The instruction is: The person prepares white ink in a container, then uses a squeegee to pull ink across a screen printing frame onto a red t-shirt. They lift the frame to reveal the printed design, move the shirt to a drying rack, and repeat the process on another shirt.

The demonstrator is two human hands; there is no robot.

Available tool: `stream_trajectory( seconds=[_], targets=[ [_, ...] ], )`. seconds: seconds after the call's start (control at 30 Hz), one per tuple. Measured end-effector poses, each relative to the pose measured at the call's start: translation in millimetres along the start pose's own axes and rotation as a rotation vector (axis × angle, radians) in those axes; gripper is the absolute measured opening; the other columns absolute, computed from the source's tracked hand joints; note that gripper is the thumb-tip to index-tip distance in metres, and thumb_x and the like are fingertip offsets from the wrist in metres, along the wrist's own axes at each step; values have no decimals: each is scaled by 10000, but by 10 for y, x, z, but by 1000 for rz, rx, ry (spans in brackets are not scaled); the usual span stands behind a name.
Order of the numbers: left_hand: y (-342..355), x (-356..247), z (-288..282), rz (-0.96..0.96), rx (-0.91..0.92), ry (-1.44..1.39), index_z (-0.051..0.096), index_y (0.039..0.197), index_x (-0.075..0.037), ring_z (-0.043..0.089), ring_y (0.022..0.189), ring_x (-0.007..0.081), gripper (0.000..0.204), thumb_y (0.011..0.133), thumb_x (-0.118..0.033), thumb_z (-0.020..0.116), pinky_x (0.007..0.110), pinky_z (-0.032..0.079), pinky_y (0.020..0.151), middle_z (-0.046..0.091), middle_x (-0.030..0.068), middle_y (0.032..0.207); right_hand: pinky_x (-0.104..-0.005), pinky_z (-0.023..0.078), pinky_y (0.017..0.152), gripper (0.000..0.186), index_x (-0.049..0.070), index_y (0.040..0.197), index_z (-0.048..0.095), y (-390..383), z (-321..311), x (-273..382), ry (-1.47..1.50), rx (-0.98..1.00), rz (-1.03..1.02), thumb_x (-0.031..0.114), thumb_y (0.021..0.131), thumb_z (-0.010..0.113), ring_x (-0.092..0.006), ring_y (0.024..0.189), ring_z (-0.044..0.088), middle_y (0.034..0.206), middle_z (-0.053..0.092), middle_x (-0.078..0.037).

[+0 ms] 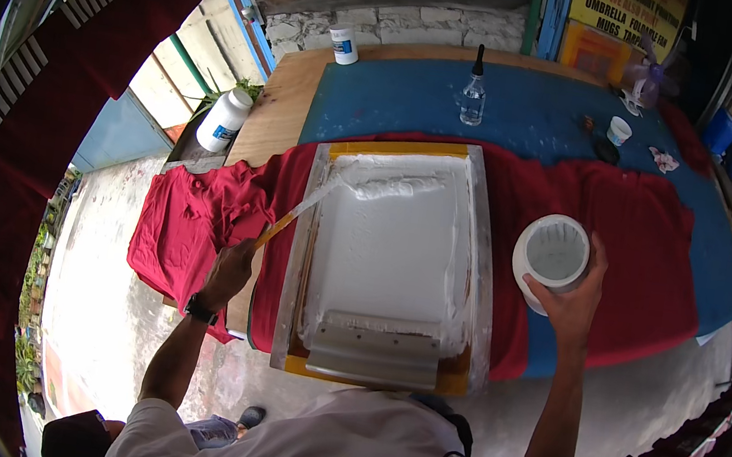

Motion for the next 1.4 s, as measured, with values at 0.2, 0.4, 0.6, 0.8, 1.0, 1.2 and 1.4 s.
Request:
stream_trajectory(
  seconds=[0.2, 0.4, 0.6, 0.8, 1.0, 1.2, 1.4],
  targets=[
    [12, -13, -144, -103, 54, -117, 674, 1179, -20, 680, 766, 436, 159, 1088, -138, 619, 498, 496, 599, 670, 270, 841, -549, 462, 1225, 1234, 57, 1627, 307, 45, -53, -18, -27, -16, -59, 198, 647, 1044, -392, 1462, 532, 1547, 526, -243],
    [37, 35, -267, -370, 241, -421, 698, 1124, -35, 558, 537, 113, 241, 1125, -238, 568, 345, 439, 511, 594, 59, 690, -533, 461, 1224, 1243, 46, 1621, 320, -13, -28, -44, 10, -14, -32, 190, 628, 1052, -389, 1463, 532, 1547, 527, -243],
    [-73, -247, -471, -768, 460, -831, 704, 1099, -56, 424, 499, 61, 317, 1119, -318, 527, 254, 375, 480, 491, -52, 660, -512, 452, 1227, 1242, 31, 1618, 346, -61, -28, -63, 1, -38, -30, 207, 615, 1057, -376, 1466, 522, 1553, 521, -235],
    [-70, -456, -652, -716, 627, -988, 692, 1137, -53, 343, 471, 60, 339, 1132, -323, 488, 259, 319, 452, 411, -51, 640, -527, 435, 1221, 1237, 28, 1616, 357, -63, -9, -2, -36, -33, -61, 246, 617, 1053, -388, 1452, 521, 1573, 499, -230],
    [183, -846, -1044, -614, 805, -945, 709, 1155, -60, 328, 464, 62, 331, 1138, -298, 480, 255, 304, 448, 401, -37, 622, -578, 410, 1222, 1260, 62, 1622, 349, -72, 13, 25, -74, -38, -31, 305, 604, 1051, -434, 1495, 452, 1603, 459, -247],
    [661, -1333, -1497, -389, 849, -731, 664, 1014, -50, 397, 458, 69, 267, 1112, -271, 550, 276, 312, 428, 458, -12, 630, -606, 415, 1190, 1220, 81, 1590, 382, -82, 24, 167, -151, -70, -141, 332, 602, 1053, -447, 1466, 483, 1587, 492, -215],
    [1237, -2079, -1548, 723, 773, 11, 641, 1057, -21, 705, 821, 304, 409, 715, 66, 847, 389, 605, 677, 684, 133, 1021, -603, 416, 1187, 1085, 55, 1511, 484, -50, -1, 318, -164, -86, -182, 354, 625, 1034, -415, 1440, 520, 1505, 579, -200]
  ],
)
Point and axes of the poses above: each hand's wrist, its own y-axis towards the middle knuckle, its own z-axis out of the palm, x = y × z, the point moved 6 cm from there along y, towards the middle knuckle
